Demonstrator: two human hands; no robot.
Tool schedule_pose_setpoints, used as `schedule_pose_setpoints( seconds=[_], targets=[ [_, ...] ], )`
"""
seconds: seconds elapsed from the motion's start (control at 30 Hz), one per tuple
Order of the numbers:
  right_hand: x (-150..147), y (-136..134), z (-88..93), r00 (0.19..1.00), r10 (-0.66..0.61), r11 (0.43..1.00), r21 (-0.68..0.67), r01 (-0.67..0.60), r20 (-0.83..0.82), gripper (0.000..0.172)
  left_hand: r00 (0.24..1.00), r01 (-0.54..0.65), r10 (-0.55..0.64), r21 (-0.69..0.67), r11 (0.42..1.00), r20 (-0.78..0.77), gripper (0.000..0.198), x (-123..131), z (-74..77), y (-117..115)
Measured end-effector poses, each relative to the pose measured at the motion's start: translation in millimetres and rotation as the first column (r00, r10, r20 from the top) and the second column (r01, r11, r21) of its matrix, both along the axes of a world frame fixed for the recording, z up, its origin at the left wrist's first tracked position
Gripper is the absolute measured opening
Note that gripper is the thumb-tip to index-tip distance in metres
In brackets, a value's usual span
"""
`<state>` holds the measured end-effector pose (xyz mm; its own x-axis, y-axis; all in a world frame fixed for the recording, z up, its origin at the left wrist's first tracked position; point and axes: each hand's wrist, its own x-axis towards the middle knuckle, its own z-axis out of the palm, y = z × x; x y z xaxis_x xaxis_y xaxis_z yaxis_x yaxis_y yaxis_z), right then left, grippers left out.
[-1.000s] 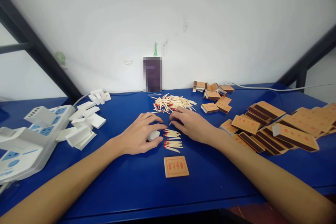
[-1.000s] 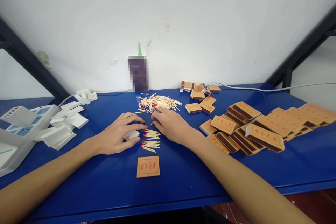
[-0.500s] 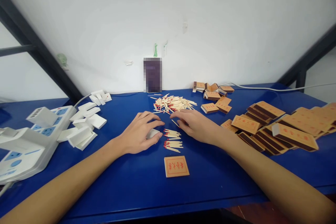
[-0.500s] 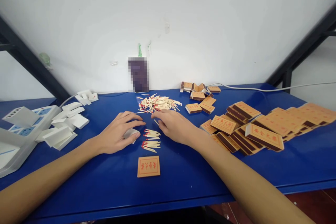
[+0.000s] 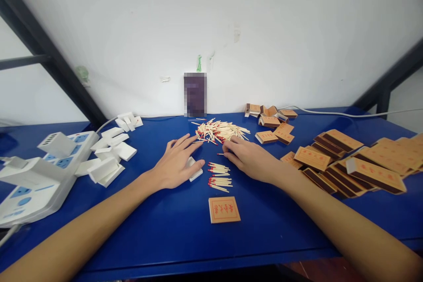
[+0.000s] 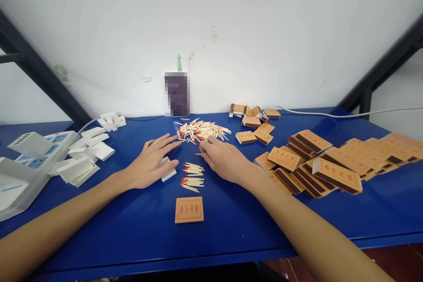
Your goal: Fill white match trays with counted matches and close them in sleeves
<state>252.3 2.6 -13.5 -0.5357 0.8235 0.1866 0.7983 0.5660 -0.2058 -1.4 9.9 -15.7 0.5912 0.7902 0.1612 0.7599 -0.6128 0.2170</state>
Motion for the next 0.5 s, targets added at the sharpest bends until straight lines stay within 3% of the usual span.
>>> schedule_pose_setpoints(
  seconds=[0.17, 0.3, 0.5],
  targets=[
    [-8.7, -1.2, -0.8, 0.988, 0.092, 0.994, -0.047, -0.098, -0.126, 0.017, 1.0, -0.001, 0.001, -0.029, 1.0, -0.008, 0.058, -0.1, 1.6, -0.2],
    [-11.3, 3.9, -0.8, 0.981, 0.055, 0.998, 0.003, -0.055, -0.186, 0.02, 1.0, 0.017, -0.017, -0.023, 1.0, 0.008, 0.056, -1.0, 0.7, 0.4],
    [-30.4, 15.4, 4.1, 0.998, -0.062, 0.998, 0.032, 0.062, 0.014, 0.036, 0.999, 0.032, -0.032, -0.02, 0.999, 0.025, 0.056, -1.0, -0.2, 1.6]
  ],
)
